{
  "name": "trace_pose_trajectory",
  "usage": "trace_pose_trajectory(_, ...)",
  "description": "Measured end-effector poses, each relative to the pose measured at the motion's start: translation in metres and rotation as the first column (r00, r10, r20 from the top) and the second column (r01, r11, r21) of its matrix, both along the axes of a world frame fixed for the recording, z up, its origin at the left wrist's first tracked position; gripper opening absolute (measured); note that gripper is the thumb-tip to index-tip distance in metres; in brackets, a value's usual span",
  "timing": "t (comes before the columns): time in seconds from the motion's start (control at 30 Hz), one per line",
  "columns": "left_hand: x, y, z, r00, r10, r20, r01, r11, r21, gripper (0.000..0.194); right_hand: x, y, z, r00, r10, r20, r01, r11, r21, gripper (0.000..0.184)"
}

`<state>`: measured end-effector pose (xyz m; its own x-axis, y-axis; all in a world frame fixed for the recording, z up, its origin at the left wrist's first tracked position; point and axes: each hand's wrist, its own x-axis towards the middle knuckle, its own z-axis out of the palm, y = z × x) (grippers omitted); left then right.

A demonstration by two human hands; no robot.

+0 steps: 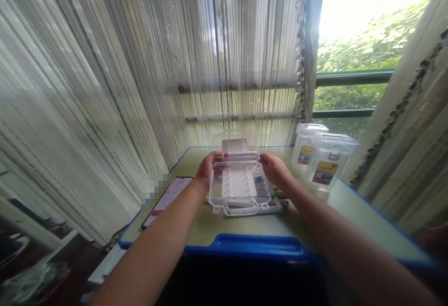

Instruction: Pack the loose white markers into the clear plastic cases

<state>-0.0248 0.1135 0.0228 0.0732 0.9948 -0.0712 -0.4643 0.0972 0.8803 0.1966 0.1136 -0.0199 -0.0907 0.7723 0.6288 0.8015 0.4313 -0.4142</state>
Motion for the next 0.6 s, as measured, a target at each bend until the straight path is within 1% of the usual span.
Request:
trace_pose_trajectory(0.1,0.002,0.002,-0.002,1.0,0.0,0.002,0.0,1.0,0.01,0.007,0.005,-0.001,0.002,0.978,-0.082,-0.193,0.097,0.993,0.07,0.024)
trace_pose_trajectory(0.23,0.003,0.007,-0.006,0.998,0.063,0.025,-0.063,0.998,-0.013,0.005,0.007,-0.01,0.009,0.897,-0.097,-0.43,0.204,0.956,0.21,0.03)
trace_pose_trajectory(0.3,0.003,0.009,-0.007,0.996,0.082,0.026,-0.082,0.996,-0.027,0.006,0.005,-0.017,0.014,0.863,-0.092,-0.496,0.255,0.928,0.271,0.034)
trace_pose_trajectory(0.37,0.002,0.009,-0.007,0.993,0.109,0.042,-0.108,0.994,-0.029,0.006,0.002,-0.024,0.019,0.858,-0.078,-0.507,0.281,0.898,0.338,0.035)
trace_pose_trajectory(0.43,0.001,0.008,-0.007,0.989,0.135,0.061,-0.134,0.991,-0.021,0.005,0.0,-0.029,0.022,0.879,-0.056,-0.474,0.268,0.88,0.392,0.034)
trace_pose_trajectory(0.6,0.0,0.009,-0.006,0.985,0.164,0.057,-0.163,0.986,-0.017,0.005,-0.002,-0.031,0.019,0.962,0.006,-0.271,0.117,0.892,0.438,0.029)
